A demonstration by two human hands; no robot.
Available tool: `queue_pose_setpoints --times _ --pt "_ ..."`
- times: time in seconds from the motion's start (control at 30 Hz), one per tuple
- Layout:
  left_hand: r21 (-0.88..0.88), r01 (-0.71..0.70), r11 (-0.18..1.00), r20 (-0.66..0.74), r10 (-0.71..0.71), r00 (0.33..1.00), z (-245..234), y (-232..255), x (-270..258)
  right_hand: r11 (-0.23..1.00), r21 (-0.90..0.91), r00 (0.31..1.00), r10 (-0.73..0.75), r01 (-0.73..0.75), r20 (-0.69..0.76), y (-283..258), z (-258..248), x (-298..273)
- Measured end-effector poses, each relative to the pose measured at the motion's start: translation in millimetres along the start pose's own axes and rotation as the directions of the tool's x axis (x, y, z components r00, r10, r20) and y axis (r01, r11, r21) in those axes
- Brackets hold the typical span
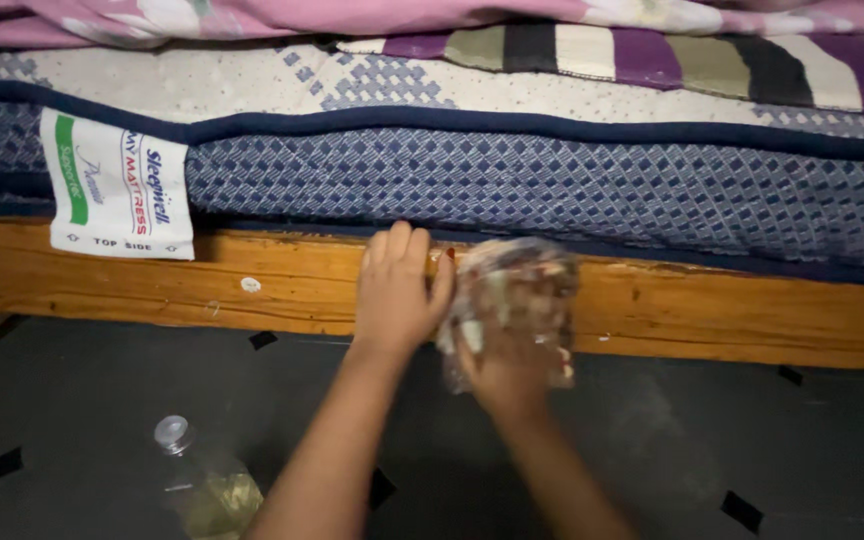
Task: The person cleans the wooden bed frame using a cloth and a liquid from a bottle. They wipe the side of the frame, moving along its length and focusing on the area under the mattress.
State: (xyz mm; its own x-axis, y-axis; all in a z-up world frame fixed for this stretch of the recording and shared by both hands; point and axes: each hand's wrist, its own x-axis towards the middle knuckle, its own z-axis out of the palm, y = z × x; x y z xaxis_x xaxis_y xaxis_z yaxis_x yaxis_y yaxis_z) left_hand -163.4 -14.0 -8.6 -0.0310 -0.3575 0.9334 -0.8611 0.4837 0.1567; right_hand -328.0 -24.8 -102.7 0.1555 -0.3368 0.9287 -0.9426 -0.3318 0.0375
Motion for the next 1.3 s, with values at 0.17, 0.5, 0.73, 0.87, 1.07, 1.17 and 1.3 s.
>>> queue_pose_setpoints --times 0.17,0.5,0.73,0.87,1.07,1.17,1.3 --pt "-0.024 0.016 1.000 0.018 -0.015 1.000 -1.7 2.2 1.2 0.976 0.045 0.977 -0.211 0.211 -0.004 12.9 -2.5 2.9" --pt "-0.051 0.012 0.999 0.011 -0.012 1.000 -1.9 -1.0 0.0 0.998 -0.040 0.994 0.034 -0.039 -0.106 69.6 -25.6 34.0" --pt "-0.057 0.019 0.998 0.062 -0.016 0.998 -4.5 -3.7 1.2 0.956 0.017 0.955 0.292 -0.291 -0.047 127.1 -47.9 35.3" --pt "-0.079 0.007 0.997 0.036 -0.004 0.999 -6.8 -2.4 1.2 0.952 -0.027 0.946 0.301 -0.306 -0.124 158.0 -43.0 23.9" --pt "-0.094 0.024 0.995 0.029 -0.021 0.999 -6.7 0.2 0.9 0.900 0.129 0.882 0.433 -0.415 -0.186 145.1 -21.4 25.3" --pt "-0.071 0.031 0.997 0.024 -0.029 0.999 -6.2 0.4 1.7 0.935 0.063 0.923 0.354 -0.348 -0.150 118.8 -26.2 27.4" --pt "-0.034 0.043 0.998 0.044 -0.042 0.998 -3.8 1.6 0.6 0.971 0.169 0.984 0.176 -0.168 -0.037 69.2 -29.1 34.5"
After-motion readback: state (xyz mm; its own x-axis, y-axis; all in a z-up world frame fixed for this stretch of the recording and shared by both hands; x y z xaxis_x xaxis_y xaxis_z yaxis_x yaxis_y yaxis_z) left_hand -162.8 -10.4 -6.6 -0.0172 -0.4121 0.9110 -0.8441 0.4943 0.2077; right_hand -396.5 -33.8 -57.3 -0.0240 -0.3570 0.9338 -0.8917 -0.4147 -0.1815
